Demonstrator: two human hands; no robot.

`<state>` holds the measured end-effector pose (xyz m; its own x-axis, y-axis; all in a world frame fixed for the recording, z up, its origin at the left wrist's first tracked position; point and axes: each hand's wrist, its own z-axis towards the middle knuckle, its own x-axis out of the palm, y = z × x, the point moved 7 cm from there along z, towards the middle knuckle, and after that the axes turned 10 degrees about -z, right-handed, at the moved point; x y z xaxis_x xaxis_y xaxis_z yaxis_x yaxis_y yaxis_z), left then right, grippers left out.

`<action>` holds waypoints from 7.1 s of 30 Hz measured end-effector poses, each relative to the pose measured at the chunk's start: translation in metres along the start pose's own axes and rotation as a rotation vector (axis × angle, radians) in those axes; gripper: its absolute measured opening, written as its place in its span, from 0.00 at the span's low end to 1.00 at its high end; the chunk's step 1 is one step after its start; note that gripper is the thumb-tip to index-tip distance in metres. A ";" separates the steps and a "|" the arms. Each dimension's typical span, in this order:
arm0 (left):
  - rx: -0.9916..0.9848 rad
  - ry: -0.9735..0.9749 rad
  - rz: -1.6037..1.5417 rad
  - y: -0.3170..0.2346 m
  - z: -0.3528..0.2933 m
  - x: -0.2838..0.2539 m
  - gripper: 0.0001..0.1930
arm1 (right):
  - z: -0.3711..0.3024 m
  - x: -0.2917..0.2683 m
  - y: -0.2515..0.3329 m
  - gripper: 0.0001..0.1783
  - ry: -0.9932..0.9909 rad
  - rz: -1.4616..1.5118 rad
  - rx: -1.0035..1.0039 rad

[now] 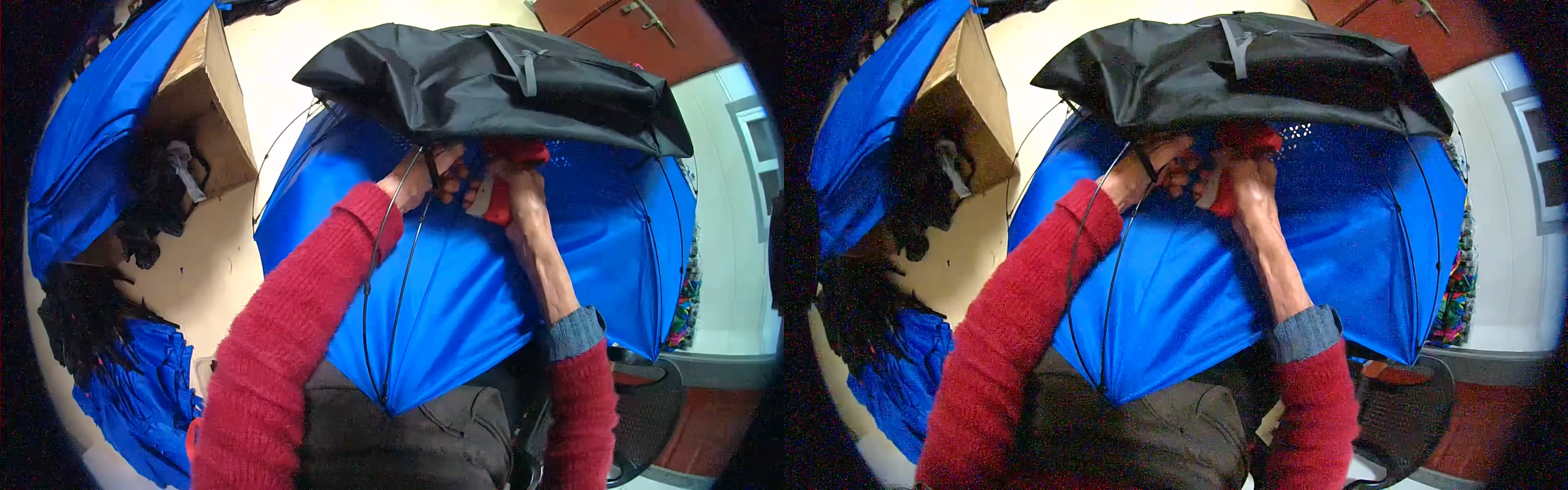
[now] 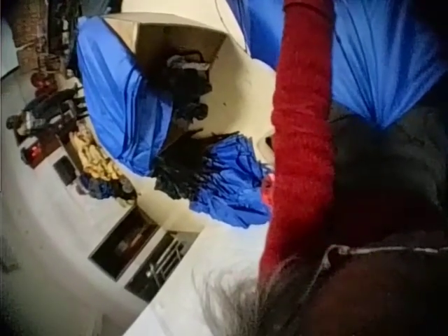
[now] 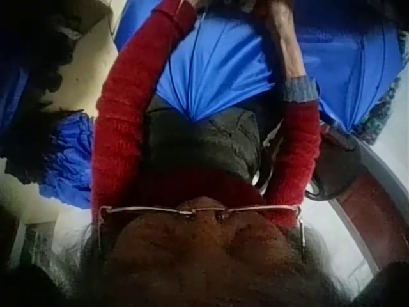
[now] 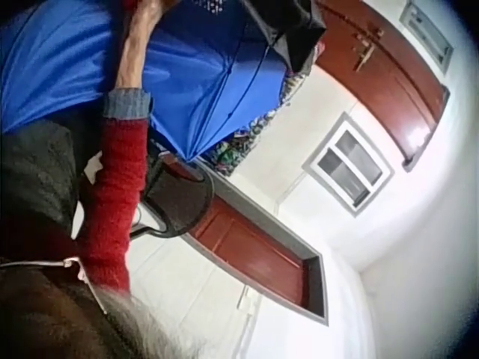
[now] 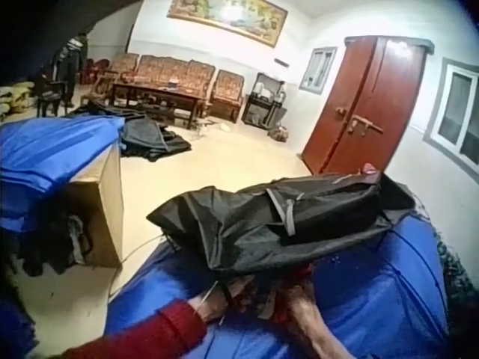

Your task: Assembling umbrellas by attaching fabric covers to the frame and using a fastener tool.

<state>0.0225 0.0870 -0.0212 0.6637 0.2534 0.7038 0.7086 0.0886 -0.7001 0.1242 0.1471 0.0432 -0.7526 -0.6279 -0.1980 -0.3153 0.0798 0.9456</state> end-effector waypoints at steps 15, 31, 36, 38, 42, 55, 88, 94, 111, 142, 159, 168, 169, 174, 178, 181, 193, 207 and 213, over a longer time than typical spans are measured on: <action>0.007 0.070 0.027 0.010 0.012 -0.003 0.20 | 0.000 -0.015 -0.003 0.14 -0.170 -0.116 -0.105; -0.007 0.092 0.024 0.010 0.007 -0.003 0.19 | -0.010 0.000 -0.020 0.13 0.155 0.363 0.179; -0.061 0.031 0.011 0.007 0.003 -0.002 0.18 | -0.003 0.008 -0.028 0.13 0.189 0.501 0.169; -0.086 0.002 0.017 0.007 0.003 -0.002 0.17 | -0.003 0.011 -0.029 0.13 0.189 0.514 0.178; -0.058 0.064 0.020 0.005 0.003 0.003 0.17 | -0.005 0.010 -0.023 0.13 0.143 0.441 0.152; 0.089 0.066 0.087 -0.012 0.008 0.005 0.10 | 0.024 0.007 -0.026 0.09 0.227 0.230 -0.059; -0.157 -0.011 0.083 0.010 -0.120 0.015 0.15 | -0.128 0.025 -0.042 0.16 0.152 0.320 0.117; -0.164 0.014 0.098 0.006 -0.123 0.019 0.14 | -0.129 0.029 -0.046 0.15 0.127 0.270 0.096; -0.208 -0.008 0.191 0.009 -0.128 0.023 0.16 | -0.136 0.028 -0.046 0.12 0.093 0.273 0.101; -0.299 -0.003 0.414 0.005 -0.130 0.028 0.17 | -0.126 0.048 -0.043 0.10 0.422 0.628 0.152; -0.370 0.125 0.440 -0.066 -0.117 -0.014 0.17 | -0.203 0.016 0.034 0.18 0.303 0.497 0.228; -0.078 -0.560 0.346 -0.138 -0.090 -0.194 0.14 | -0.222 -0.040 0.088 0.22 0.204 0.305 -0.047; -0.037 -0.716 0.309 -0.142 -0.097 -0.209 0.14 | -0.216 -0.027 0.072 0.22 0.288 0.318 0.022; 0.587 -0.818 0.713 -0.218 -0.122 -0.141 0.16 | -0.202 0.069 -0.016 0.19 0.611 0.515 0.323; 0.807 -0.172 0.850 -0.205 -0.127 0.040 0.16 | -0.195 0.087 -0.032 0.18 0.697 0.539 0.173; 1.276 0.057 1.748 -0.158 -0.146 0.169 0.21 | -0.191 0.083 -0.034 0.18 0.702 0.575 0.174; 0.841 -0.340 1.447 -0.231 -0.022 0.104 0.10 | -0.189 0.079 -0.034 0.18 0.725 0.595 0.164; 0.307 -0.398 0.582 -0.098 -0.185 0.024 0.12 | -0.195 0.068 -0.024 0.19 0.607 0.492 0.078; 0.250 -0.276 0.750 -0.088 -0.175 0.054 0.12 | -0.209 0.021 0.010 0.08 0.580 0.427 -0.165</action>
<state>0.0378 -0.0759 0.0999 0.8325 0.5540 0.0083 0.0067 0.0050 -1.0000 0.2258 -0.0273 0.1026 -0.3496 -0.8802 0.3211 0.0618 0.3203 0.9453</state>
